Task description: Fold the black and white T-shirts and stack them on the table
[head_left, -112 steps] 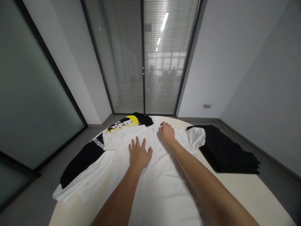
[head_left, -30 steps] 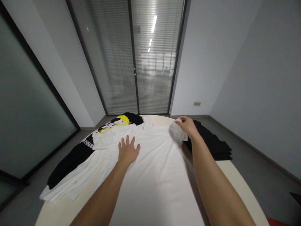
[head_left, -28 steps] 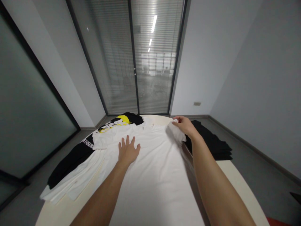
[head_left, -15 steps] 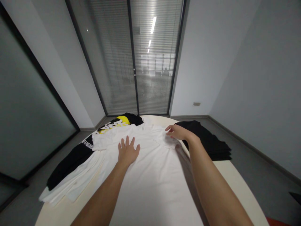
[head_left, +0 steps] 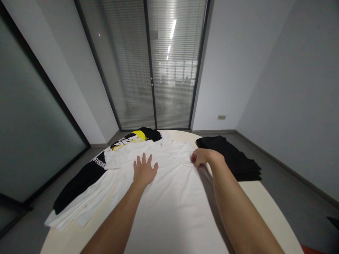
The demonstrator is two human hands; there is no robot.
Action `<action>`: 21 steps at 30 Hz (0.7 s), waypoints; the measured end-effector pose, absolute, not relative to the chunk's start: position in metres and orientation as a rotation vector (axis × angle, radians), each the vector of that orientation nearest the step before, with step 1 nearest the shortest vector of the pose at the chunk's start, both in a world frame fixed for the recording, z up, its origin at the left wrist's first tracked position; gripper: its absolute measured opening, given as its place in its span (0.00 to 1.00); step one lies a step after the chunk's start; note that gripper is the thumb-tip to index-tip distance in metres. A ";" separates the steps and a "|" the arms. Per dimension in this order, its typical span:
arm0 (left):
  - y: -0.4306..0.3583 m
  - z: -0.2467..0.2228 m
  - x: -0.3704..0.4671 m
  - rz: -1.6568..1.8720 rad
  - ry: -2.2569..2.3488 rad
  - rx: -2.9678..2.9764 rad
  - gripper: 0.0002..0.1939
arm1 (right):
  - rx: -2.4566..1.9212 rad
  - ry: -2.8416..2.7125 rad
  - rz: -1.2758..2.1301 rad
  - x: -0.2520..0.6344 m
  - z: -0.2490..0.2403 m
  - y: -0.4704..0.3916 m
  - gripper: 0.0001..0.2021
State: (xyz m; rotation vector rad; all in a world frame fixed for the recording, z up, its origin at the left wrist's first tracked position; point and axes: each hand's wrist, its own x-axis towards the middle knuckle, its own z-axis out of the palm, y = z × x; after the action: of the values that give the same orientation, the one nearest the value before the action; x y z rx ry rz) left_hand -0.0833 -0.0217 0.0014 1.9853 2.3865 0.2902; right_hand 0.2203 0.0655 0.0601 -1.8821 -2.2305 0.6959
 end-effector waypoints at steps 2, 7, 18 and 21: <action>-0.022 0.001 -0.083 0.293 2.385 1.989 0.35 | -1.874 -2.352 0.747 0.214 0.066 0.066 0.08; -0.022 0.002 -0.083 0.289 2.372 1.989 0.35 | -1.749 -2.295 0.350 0.190 0.064 0.068 0.27; -0.022 0.005 -0.084 0.291 2.332 1.993 0.37 | -1.936 -2.272 0.275 0.168 0.002 0.072 0.36; -0.022 0.005 -0.085 0.283 2.333 1.983 0.37 | -1.907 -2.272 0.248 0.169 0.001 0.073 0.35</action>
State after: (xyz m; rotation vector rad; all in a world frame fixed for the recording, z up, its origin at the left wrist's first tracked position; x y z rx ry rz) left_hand -0.0846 -0.0215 0.0049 1.9833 2.3329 0.2832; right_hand 0.1693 0.0735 0.0007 -1.9068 -2.2723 0.2479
